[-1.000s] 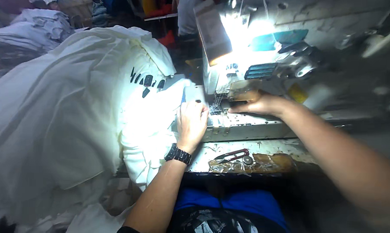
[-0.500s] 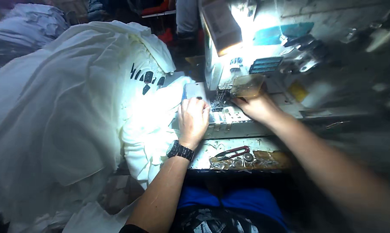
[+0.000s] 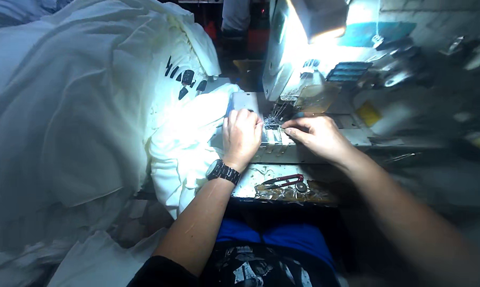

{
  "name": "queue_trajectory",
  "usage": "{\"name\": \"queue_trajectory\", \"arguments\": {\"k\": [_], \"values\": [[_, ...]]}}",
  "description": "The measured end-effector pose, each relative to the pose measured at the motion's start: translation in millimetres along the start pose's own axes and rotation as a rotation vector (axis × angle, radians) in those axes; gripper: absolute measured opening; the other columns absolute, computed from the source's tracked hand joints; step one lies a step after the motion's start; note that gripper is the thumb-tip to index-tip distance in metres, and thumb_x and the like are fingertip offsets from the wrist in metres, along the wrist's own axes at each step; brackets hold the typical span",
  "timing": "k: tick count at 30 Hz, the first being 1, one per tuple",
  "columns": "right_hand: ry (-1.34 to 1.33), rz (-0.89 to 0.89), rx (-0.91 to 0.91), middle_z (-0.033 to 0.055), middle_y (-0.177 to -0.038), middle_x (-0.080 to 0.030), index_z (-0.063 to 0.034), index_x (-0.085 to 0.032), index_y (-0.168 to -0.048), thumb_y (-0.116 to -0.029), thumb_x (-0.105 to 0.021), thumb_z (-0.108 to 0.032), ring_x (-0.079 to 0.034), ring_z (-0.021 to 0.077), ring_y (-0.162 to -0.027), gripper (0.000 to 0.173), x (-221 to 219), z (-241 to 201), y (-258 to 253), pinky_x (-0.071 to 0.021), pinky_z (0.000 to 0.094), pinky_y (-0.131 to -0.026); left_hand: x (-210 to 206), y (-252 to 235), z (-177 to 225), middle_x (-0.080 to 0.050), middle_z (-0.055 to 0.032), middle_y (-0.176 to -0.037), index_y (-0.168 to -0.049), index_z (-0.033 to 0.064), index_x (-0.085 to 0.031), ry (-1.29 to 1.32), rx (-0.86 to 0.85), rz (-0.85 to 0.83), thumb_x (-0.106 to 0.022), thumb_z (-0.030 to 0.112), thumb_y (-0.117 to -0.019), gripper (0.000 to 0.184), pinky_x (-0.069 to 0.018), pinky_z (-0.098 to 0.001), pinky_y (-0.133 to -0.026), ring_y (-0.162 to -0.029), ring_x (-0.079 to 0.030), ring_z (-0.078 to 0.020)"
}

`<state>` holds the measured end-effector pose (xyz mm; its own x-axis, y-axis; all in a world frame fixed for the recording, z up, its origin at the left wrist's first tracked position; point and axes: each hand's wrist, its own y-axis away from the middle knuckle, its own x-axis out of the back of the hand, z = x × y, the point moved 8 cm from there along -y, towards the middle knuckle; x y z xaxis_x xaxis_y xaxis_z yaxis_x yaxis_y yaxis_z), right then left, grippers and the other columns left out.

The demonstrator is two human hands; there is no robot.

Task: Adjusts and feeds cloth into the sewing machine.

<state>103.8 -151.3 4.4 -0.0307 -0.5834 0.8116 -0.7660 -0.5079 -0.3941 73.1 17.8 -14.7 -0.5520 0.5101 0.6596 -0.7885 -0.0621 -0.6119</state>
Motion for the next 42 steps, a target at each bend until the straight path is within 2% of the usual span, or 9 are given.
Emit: {"name": "queue_trajectory", "arguments": {"k": [6,12,17,19,23,25,31,36,42], "values": [[-0.168,-0.273,-0.439,0.0077,-0.099,-0.07,-0.0107,-0.073,-0.105,-0.1003,-0.068,-0.025,-0.063,0.0185,-0.094,0.016,-7.4,16.5,-13.9,-0.047,0.0469,-0.085,-3.6,-1.1,-0.8,-0.068,-0.0098,-0.097,-0.094,0.0088,-0.074,-0.006,0.005,-0.022,-0.061,0.021,-0.0987,0.019,-0.0462,-0.0489,-0.092,-0.105,-0.062,-0.0303],[-0.309,-0.221,-0.279,0.0028,-0.096,-0.068,-0.008,-0.07,-0.102,-0.1015,-0.064,-0.017,-0.061,0.0078,-0.089,0.011,-8.4,16.2,-12.8,-0.0486,0.0334,-0.084,29.9,34.4,15.3,-0.067,-0.0135,-0.118,-0.113,0.006,-0.073,0.201,-0.086,0.17,-0.066,0.013,-0.0953,0.02,-0.046,-0.0498,-0.101,-0.119,-0.058,-0.0334],[-0.515,-0.023,-0.033,-0.0064,-0.097,-0.068,-0.0075,-0.069,-0.105,-0.0991,-0.063,-0.013,-0.063,-0.0048,-0.092,0.01,-2.6,24.1,-4.0,-0.0524,0.0166,-0.087,16.9,74.2,38.6,-0.069,-0.0105,-0.098,-0.106,0.0015,-0.075,0.404,-0.08,0.148,-0.068,0.006,-0.0937,0.014,-0.0599,-0.0303,-0.077,-0.086,-0.069,-0.0163],[-0.571,0.002,0.028,-0.0094,-0.097,-0.068,-0.0105,-0.068,-0.104,-0.0982,-0.062,-0.013,-0.063,-0.0048,-0.092,0.009,0.8,25.1,-0.2,-0.0531,0.0163,-0.086,7.7,75.4,41.7,-0.068,-0.0104,-0.093,-0.117,-0.0016,-0.071,0.453,-0.026,0.092,-0.068,0.006,-0.0946,0.024,-0.0574,-0.0277,-0.067,-0.075,-0.065,-0.0141],[-0.652,-0.021,0.161,-0.0126,-0.099,-0.068,-0.0152,-0.069,-0.1,-0.0977,-0.06,-0.012,-0.063,-0.0039,-0.094,0.01,3.9,23.1,3.8,-0.0536,0.0165,-0.086,-13.0,69.5,45.9,-0.067,-0.0108,-0.083,-0.133,-0.0032,-0.062,0.502,0.031,-0.04,-0.066,0.007,-0.0977,0.037,-0.0558,-0.0316,-0.063,-0.066,-0.062,-0.0165],[-0.685,-0.037,0.194,-0.0133,-0.098,-0.068,-0.0165,-0.07,-0.099,-0.0973,-0.062,-0.012,-0.064,-0.0035,-0.091,0.01,5.3,22.4,4.6,-0.0546,0.0162,-0.083,-19.4,66.0,47.4,-0.067,-0.0107,-0.083,-0.131,-0.0018,-0.065,0.553,0.033,-0.027,-0.065,0.004,-0.0973,0.034,-0.0547,-0.0302,-0.06,-0.063,-0.061,-0.0146],[-0.784,-0.041,0.224,-0.0134,-0.096,-0.07,-0.0173,-0.071,-0.101,-0.0965,-0.063,-0.01,-0.065,-0.0024,-0.088,0.011,6.4,25.2,8.4,-0.0559,0.0168,-0.08,-26.6,67.3,48.4,-0.073,-0.0102,-0.096,-0.102,-0.0023,-0.074,0.619,-0.023,0.086,-0.068,0.003,-0.0952,0.01,-0.0591,-0.0244,-0.074,-0.079,-0.068,-0.0104],[-0.547,0.056,0.124,-0.007,-0.095,-0.066,-0.0113,-0.072,-0.096,-0.0952,-0.065,-0.013,-0.061,-0.0021,-0.094,0.007,3.1,21.4,6.6,-0.0508,0.0157,-0.086,-34.0,74.4,42.9,-0.073,-0.0092,-0.096,-0.111,-0.0021,-0.072,0.607,0.091,0.019,-0.067,0.008,-0.0982,0.018,-0.0592,-0.0237,-0.073,-0.077,-0.069,-0.0079],[-0.297,0.129,0.135,0.0023,-0.095,-0.071,-0.0084,-0.076,-0.097,-0.097,-0.065,-0.019,-0.059,0.0117,-0.104,0.015,-1.9,14.3,4.3,-0.0416,0.0325,-0.097,-33.0,72.5,41.6,-0.07,-0.0068,-0.081,-0.11,-0.001,-0.071,0.77,0.277,-0.048,-0.064,0.01,-0.1008,0.016,-0.0586,-0.0245,-0.055,-0.058,-0.064,-0.0075]]}}
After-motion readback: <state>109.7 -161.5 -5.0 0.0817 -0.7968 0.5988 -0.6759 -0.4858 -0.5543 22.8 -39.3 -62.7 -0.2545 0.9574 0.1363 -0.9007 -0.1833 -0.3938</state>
